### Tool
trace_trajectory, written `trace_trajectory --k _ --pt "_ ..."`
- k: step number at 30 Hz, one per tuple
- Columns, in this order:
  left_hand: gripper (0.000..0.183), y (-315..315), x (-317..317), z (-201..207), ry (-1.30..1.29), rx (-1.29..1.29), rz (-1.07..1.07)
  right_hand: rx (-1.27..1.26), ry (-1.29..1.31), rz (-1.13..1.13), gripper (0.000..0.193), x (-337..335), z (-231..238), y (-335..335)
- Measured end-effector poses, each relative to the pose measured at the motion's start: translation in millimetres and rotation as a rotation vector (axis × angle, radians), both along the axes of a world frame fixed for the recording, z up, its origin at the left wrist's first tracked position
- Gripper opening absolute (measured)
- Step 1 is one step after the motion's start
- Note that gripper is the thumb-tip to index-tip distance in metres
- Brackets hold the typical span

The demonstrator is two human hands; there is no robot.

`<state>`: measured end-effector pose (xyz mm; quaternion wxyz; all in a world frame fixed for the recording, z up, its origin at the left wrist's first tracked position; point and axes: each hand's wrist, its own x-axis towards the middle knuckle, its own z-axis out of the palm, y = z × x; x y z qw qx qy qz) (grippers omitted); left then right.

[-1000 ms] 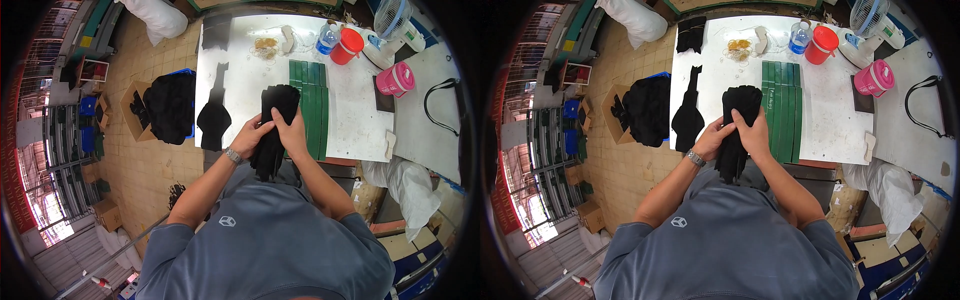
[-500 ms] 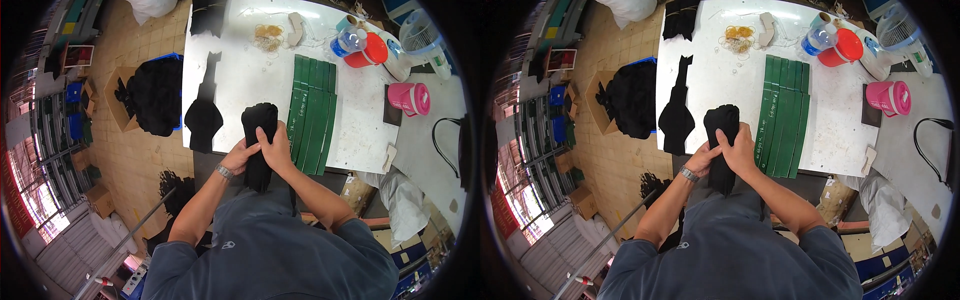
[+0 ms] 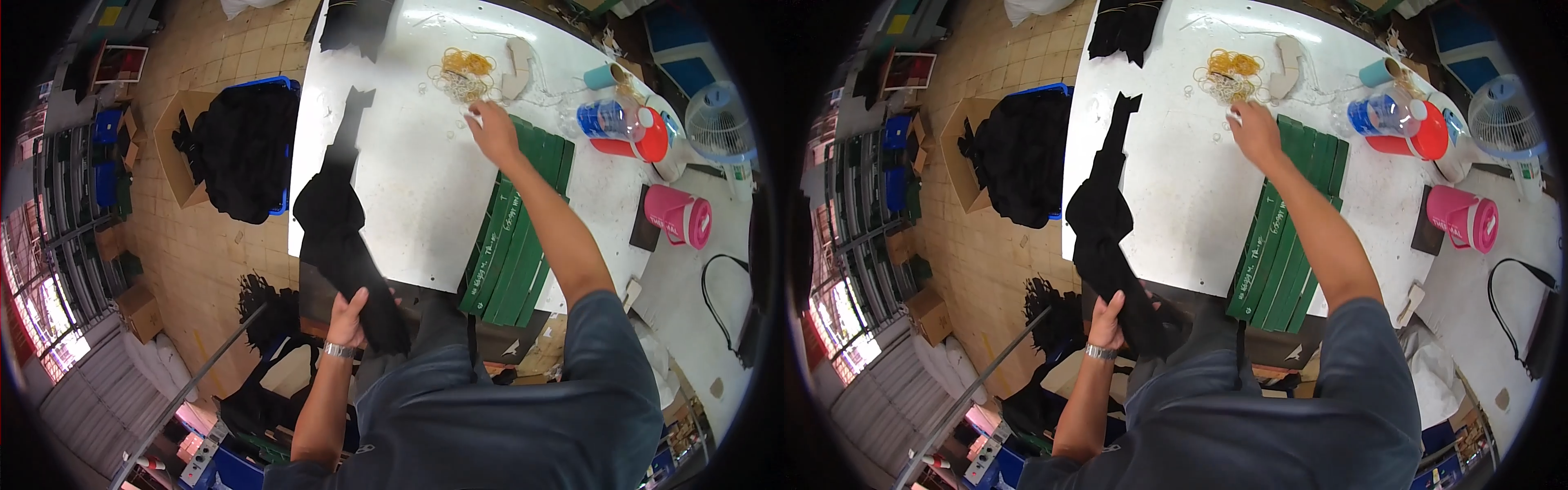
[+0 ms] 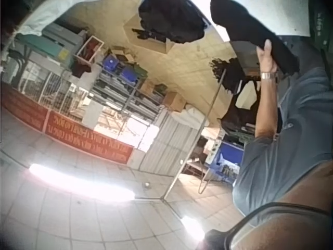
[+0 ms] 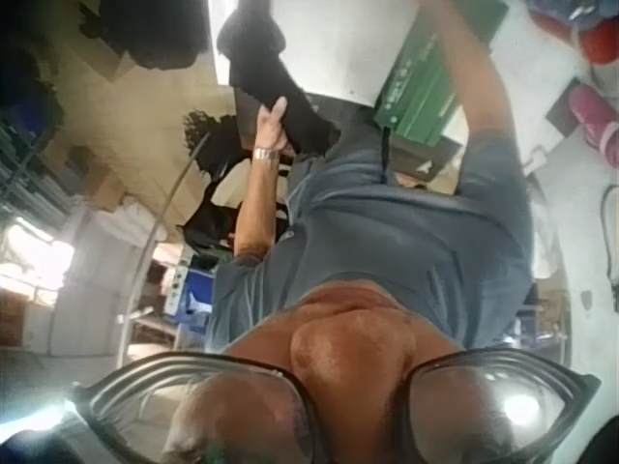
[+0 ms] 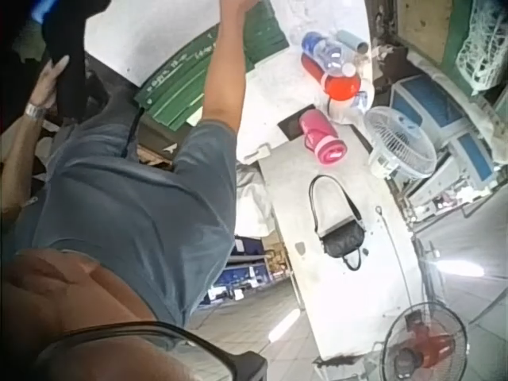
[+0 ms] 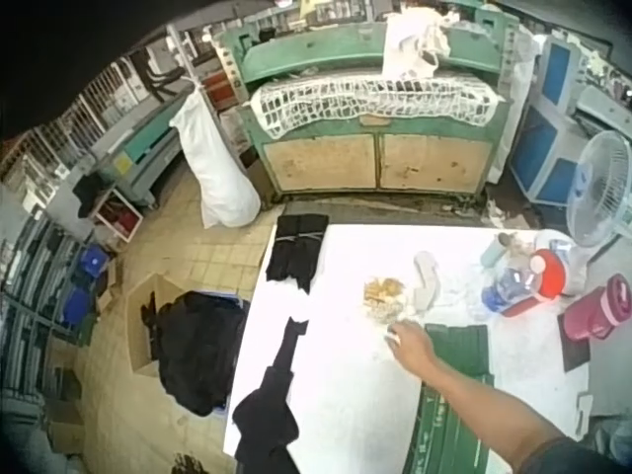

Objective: Cutting out shoe component patterns from a sheet of black synthetic fabric using scissors and templates.

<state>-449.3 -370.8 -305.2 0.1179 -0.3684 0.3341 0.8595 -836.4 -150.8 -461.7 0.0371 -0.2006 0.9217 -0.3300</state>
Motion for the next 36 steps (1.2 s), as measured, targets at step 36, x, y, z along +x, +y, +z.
trace_trajectory --k 36 --pt "0.045 -16.4 -53.3 76.1 0.254 -0.139 -0.215 -1.091 -1.146 -0.082 0.035 234.5 247.8 -6.0"
